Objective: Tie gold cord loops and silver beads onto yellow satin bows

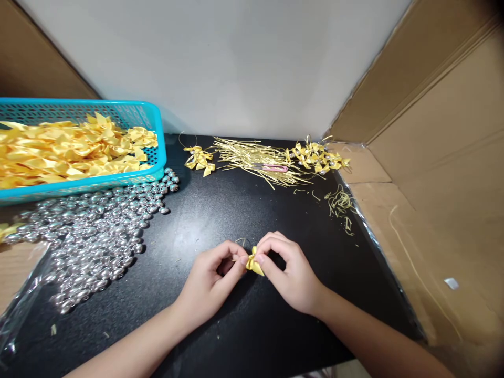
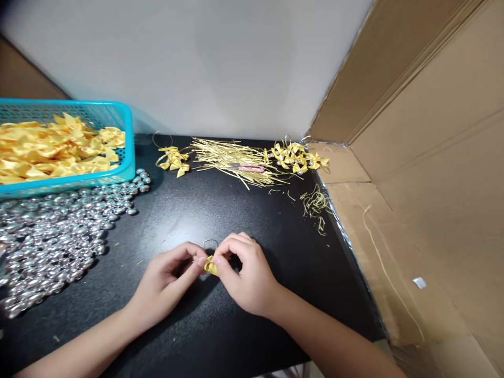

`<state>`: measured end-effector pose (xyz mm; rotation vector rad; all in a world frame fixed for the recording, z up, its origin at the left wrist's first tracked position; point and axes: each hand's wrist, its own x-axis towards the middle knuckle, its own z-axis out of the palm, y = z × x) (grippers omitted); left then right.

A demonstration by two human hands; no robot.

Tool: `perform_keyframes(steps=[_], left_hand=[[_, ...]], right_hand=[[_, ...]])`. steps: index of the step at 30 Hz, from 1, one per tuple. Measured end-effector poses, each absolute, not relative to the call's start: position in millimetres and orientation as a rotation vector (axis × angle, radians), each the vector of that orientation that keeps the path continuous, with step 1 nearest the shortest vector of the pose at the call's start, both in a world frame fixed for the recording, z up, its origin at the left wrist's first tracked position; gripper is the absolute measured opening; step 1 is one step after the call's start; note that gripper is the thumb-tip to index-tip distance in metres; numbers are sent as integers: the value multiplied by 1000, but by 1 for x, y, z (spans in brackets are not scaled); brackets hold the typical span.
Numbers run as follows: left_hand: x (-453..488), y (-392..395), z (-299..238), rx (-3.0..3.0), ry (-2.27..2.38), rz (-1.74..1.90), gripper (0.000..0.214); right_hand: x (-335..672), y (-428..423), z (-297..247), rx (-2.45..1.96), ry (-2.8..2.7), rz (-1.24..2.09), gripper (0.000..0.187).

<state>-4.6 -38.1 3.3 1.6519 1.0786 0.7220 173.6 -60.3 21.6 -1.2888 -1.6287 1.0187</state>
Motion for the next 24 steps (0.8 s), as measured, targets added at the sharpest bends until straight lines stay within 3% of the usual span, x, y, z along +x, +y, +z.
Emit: perform_keyframes(steps=[11, 15, 19, 24], left_hand=[[-5, -39, 2, 1647, 1104, 711, 24], [-6, -39, -1, 1650, 1109, 705, 24], [-6, -39, -1, 1667, 1089, 710, 23], [-7, -39, 0, 1698, 1035, 749, 18]], right_hand=[[184, -59, 20, -1070, -1307, 1308, 25], [186, -60, 21, -1069, -1358, 1126, 29], [179, -63, 22, -1250, -1643, 804, 8], [170, -66, 16, -1358, -1832, 601, 10]])
